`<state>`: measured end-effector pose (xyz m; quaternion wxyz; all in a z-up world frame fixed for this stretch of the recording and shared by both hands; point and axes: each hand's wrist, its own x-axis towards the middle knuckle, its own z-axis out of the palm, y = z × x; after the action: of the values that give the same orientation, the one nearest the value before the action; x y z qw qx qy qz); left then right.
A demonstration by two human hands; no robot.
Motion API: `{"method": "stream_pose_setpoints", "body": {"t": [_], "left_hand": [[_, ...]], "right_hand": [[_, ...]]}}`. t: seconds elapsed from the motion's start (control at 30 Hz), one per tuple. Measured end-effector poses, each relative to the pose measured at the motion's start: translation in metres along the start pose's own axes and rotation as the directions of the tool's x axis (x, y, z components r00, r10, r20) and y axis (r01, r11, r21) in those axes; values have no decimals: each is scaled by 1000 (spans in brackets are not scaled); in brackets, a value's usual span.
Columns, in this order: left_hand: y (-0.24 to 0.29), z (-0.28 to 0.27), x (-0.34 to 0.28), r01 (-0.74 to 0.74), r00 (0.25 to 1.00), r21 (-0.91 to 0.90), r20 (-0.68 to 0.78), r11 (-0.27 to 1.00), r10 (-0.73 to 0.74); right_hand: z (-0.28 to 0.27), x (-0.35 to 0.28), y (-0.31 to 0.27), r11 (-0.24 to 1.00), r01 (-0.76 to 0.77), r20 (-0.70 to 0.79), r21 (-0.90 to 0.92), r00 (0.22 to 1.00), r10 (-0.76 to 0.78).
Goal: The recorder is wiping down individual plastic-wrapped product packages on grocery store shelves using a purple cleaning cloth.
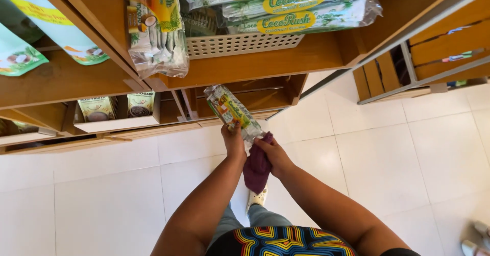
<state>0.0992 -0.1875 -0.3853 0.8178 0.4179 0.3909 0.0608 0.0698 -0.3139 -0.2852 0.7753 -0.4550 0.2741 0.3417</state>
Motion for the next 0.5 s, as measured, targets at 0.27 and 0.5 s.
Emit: {"method": "stream_pose_setpoints", "body": {"t": [0.27, 0.5], "left_hand": [[-27, 0, 44, 1, 991, -4, 134, 1000, -1], [-69, -18, 117, -224, 973, 343, 136, 912, 188]], "right_hand": [[-53, 111, -6, 969, 246, -91, -10, 965, -246], [-68, 167, -64, 932, 361, 11, -31, 933, -360]]}}
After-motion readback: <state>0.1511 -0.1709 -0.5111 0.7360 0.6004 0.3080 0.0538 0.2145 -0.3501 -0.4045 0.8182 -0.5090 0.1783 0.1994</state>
